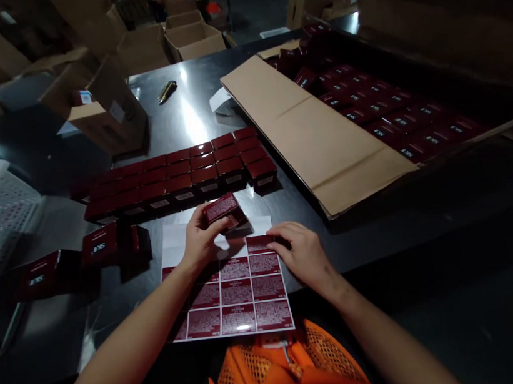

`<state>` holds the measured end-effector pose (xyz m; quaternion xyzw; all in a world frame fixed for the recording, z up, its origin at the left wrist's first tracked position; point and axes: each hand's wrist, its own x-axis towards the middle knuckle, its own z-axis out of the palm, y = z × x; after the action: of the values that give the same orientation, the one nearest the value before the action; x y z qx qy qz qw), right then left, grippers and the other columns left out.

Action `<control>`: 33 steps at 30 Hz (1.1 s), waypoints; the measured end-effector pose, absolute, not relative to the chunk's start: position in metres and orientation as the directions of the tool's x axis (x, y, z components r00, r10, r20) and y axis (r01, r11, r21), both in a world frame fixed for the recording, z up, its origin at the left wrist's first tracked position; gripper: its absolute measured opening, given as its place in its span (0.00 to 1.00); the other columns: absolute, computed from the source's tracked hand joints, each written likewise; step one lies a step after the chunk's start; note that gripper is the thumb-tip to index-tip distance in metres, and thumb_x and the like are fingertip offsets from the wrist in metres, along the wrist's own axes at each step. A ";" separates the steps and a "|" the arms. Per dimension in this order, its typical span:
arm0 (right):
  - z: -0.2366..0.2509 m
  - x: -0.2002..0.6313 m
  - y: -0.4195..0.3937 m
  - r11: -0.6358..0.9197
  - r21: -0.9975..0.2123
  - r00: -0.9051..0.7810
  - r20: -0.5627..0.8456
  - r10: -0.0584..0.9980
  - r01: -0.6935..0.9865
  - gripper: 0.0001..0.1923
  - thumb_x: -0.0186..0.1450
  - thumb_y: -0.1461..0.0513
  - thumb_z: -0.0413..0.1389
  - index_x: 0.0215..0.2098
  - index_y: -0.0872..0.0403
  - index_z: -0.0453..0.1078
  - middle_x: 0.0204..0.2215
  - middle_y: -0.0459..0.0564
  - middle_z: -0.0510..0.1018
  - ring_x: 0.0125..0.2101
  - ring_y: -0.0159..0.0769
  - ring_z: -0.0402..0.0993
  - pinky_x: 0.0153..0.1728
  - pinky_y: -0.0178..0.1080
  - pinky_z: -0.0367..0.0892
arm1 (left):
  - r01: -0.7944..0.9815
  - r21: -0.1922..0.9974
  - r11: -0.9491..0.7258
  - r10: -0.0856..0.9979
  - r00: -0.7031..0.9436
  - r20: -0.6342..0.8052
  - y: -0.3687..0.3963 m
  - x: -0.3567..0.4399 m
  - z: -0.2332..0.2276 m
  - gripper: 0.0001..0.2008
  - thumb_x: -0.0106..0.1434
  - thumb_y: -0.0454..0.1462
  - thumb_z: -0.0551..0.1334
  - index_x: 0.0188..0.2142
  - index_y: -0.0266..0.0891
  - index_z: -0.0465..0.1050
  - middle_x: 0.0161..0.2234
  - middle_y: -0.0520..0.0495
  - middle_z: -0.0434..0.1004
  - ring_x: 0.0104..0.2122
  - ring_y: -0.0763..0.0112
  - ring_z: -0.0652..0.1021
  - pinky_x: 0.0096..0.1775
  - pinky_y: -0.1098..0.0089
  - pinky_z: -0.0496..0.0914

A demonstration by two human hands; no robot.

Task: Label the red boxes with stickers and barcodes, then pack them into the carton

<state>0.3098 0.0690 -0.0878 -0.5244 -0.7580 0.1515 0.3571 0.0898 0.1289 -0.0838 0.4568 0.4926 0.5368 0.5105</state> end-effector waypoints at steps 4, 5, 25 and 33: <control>-0.097 0.307 0.063 0.444 -0.567 -0.165 0.474 0.865 0.694 0.06 0.66 0.64 0.59 0.39 0.53 0.79 0.39 0.54 0.84 0.41 0.43 0.82 0.46 0.48 0.78 | -0.101 0.995 0.006 0.998 -0.056 -0.011 0.129 0.090 -0.083 0.20 0.45 0.41 0.74 0.38 0.42 0.75 0.35 0.52 0.79 0.36 0.67 0.78 0.44 0.64 0.72; -0.098 0.306 0.061 0.454 -0.555 -0.164 0.493 0.854 0.697 0.07 0.66 0.64 0.58 0.39 0.53 0.79 0.40 0.54 0.84 0.42 0.44 0.82 0.47 0.48 0.78 | -0.102 0.995 0.002 0.998 -0.061 -0.008 0.129 0.090 -0.083 0.20 0.45 0.41 0.74 0.38 0.42 0.75 0.35 0.52 0.79 0.36 0.67 0.77 0.44 0.64 0.72; -0.016 0.279 0.163 0.669 -0.743 -0.389 0.615 0.686 0.005 0.69 0.50 0.57 0.74 0.70 0.29 0.27 0.70 0.54 0.52 0.60 0.49 0.69 0.57 0.55 0.70 | -0.449 0.893 -0.026 0.971 0.202 0.129 0.125 0.086 -0.097 0.34 0.54 0.48 0.73 0.52 0.49 0.55 0.45 0.47 0.78 0.43 0.65 0.81 0.49 0.62 0.72; -0.034 0.282 0.137 0.702 -0.684 -0.351 0.618 0.703 0.200 0.59 0.60 0.69 0.62 0.67 0.24 0.26 0.66 0.47 0.60 0.52 0.39 0.76 0.49 0.48 0.77 | 0.349 0.764 -0.542 0.839 0.175 0.515 0.122 0.074 -0.077 0.36 0.51 0.40 0.74 0.58 0.46 0.63 0.57 0.38 0.69 0.55 0.54 0.72 0.50 0.57 0.72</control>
<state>0.2820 0.1372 -0.0342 -0.2890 -0.7810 0.2562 0.4907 0.0743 0.1215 -0.0767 0.7255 0.4094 0.4948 0.2474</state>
